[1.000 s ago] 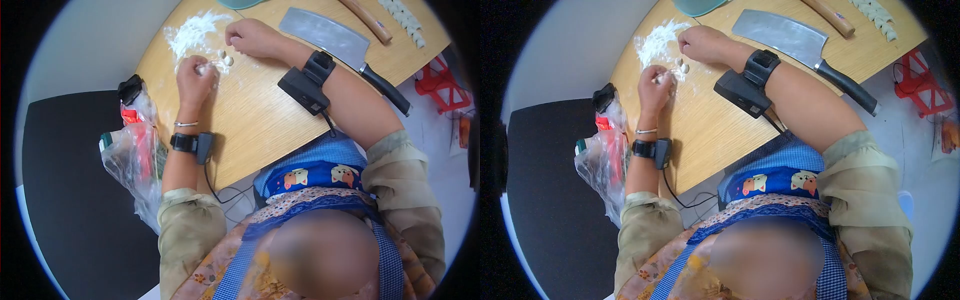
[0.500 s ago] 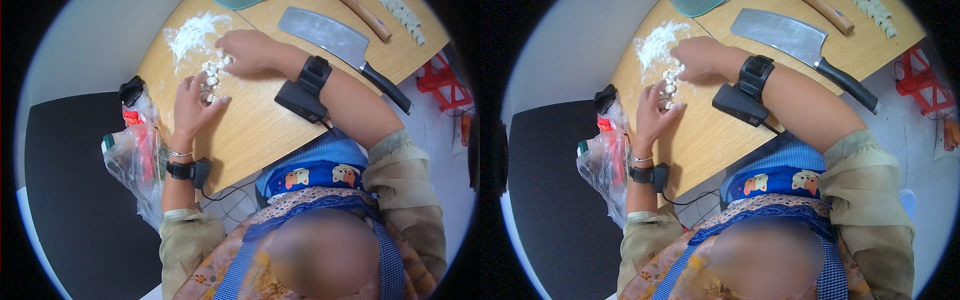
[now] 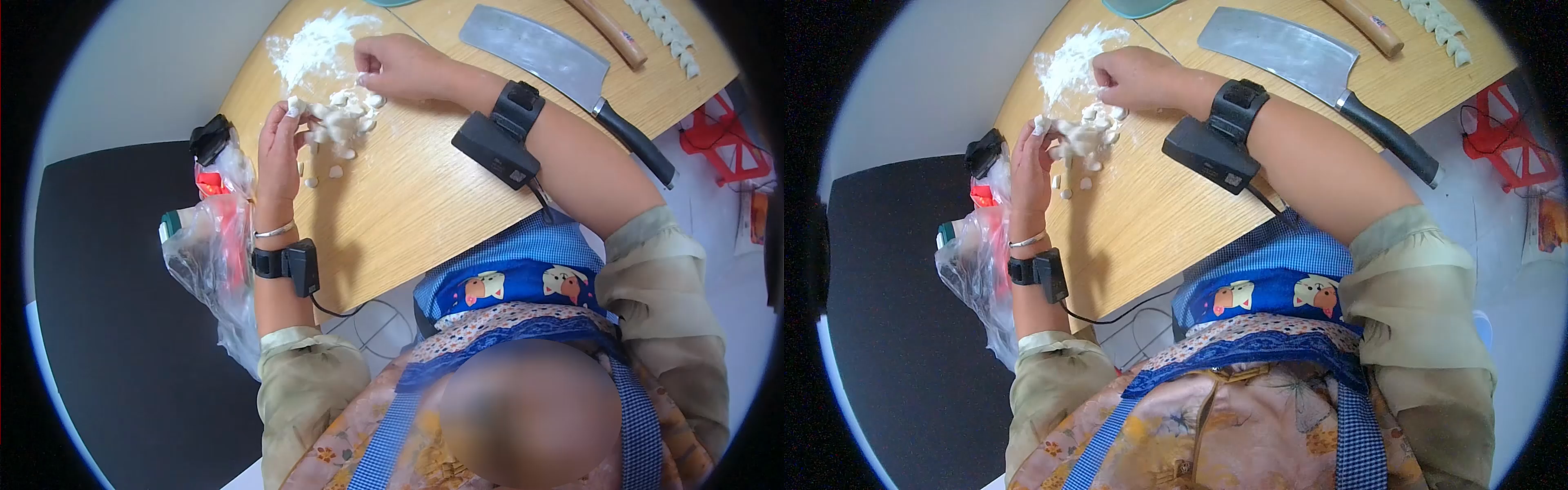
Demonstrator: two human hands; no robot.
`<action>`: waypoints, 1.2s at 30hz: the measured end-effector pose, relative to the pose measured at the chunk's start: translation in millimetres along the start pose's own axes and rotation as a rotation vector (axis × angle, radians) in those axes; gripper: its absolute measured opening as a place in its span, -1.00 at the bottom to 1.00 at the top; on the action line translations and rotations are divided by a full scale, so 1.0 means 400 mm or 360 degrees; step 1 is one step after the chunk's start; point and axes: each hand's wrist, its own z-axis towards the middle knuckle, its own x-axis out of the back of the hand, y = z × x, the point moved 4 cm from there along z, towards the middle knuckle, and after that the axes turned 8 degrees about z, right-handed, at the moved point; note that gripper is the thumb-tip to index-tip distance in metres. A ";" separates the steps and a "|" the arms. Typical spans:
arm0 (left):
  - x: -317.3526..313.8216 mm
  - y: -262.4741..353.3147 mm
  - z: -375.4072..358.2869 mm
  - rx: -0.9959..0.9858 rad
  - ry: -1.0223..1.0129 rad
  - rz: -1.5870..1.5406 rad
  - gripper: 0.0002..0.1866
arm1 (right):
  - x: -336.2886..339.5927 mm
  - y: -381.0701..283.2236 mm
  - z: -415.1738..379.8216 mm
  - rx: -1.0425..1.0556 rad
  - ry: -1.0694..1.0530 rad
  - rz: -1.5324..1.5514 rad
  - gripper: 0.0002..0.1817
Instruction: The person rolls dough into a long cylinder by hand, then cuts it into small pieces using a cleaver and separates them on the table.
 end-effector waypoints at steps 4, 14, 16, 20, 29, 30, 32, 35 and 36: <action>-0.012 0.025 -0.004 -0.0227 0.0024 0.0557 -0.70 | -0.006 0.014 0.003 -0.0031 0.0019 -0.0062 -0.81; -0.090 0.043 -0.029 -0.0107 -0.0130 0.0112 -0.56 | -0.045 -0.065 -0.013 0.0182 -0.0254 0.0388 -0.64; -0.096 0.039 -0.030 -0.0099 -0.0135 0.0054 -0.57 | -0.049 -0.065 -0.013 0.0216 -0.0282 0.0432 -0.68; -0.103 0.032 -0.030 0.0001 -0.0147 -0.0045 -0.65 | -0.037 -0.075 -0.018 0.0260 -0.0196 0.0326 -0.78; -0.068 0.007 -0.011 -0.0050 -0.0196 -0.0473 -0.86 | -0.016 -0.072 -0.018 0.0272 -0.0062 -0.0050 -0.80; -0.058 0.007 -0.005 -0.0049 -0.0195 -0.0473 -0.86 | -0.010 -0.065 -0.017 0.0237 -0.0027 -0.0068 -0.79; -0.024 0.008 0.002 -0.0146 -0.0011 0.0113 -0.78 | 0.000 -0.053 -0.017 0.0170 -0.0023 -0.0221 -0.77; 0.012 0.025 -0.013 -0.0557 0.0349 0.1767 -0.67 | 0.002 -0.024 -0.028 0.0092 -0.0044 -0.0554 -0.72; 0.036 0.001 -0.017 -0.0302 0.0408 0.1878 -0.56 | -0.001 -0.018 -0.029 0.0074 -0.0062 -0.0736 -0.69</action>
